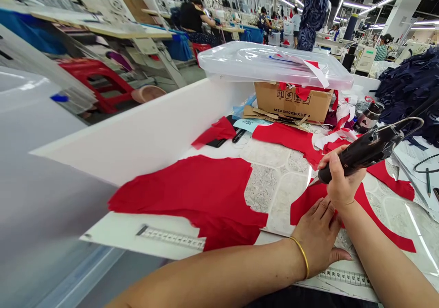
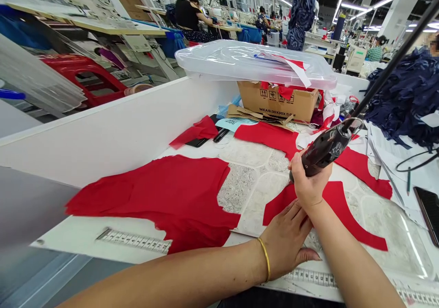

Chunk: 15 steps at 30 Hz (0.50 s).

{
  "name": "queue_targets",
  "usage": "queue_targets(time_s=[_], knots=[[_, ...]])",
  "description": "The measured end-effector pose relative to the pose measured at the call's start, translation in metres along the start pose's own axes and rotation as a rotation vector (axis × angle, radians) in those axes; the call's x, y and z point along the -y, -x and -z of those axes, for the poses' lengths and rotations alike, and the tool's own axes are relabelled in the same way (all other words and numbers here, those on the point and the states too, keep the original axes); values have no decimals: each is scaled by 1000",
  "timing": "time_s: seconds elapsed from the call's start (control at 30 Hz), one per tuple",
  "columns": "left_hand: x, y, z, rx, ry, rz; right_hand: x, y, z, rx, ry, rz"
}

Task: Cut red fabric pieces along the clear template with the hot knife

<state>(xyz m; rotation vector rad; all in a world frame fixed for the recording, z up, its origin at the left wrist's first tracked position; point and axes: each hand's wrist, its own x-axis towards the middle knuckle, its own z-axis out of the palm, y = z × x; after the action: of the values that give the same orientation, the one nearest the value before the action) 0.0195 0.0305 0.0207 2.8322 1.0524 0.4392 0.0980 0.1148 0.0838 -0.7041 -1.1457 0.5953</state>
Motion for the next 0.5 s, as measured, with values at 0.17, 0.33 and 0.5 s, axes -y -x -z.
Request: queue_targets(time_s=[0.17, 0.33, 0.5], knots=[[1, -2, 0, -52, 26, 15, 10, 9, -3, 35, -110, 15], [2, -2, -4, -77, 98, 22, 13, 17, -5, 113, -75, -7], [2, -2, -6, -76, 127, 37, 13, 20, -6, 144, -16, -32]])
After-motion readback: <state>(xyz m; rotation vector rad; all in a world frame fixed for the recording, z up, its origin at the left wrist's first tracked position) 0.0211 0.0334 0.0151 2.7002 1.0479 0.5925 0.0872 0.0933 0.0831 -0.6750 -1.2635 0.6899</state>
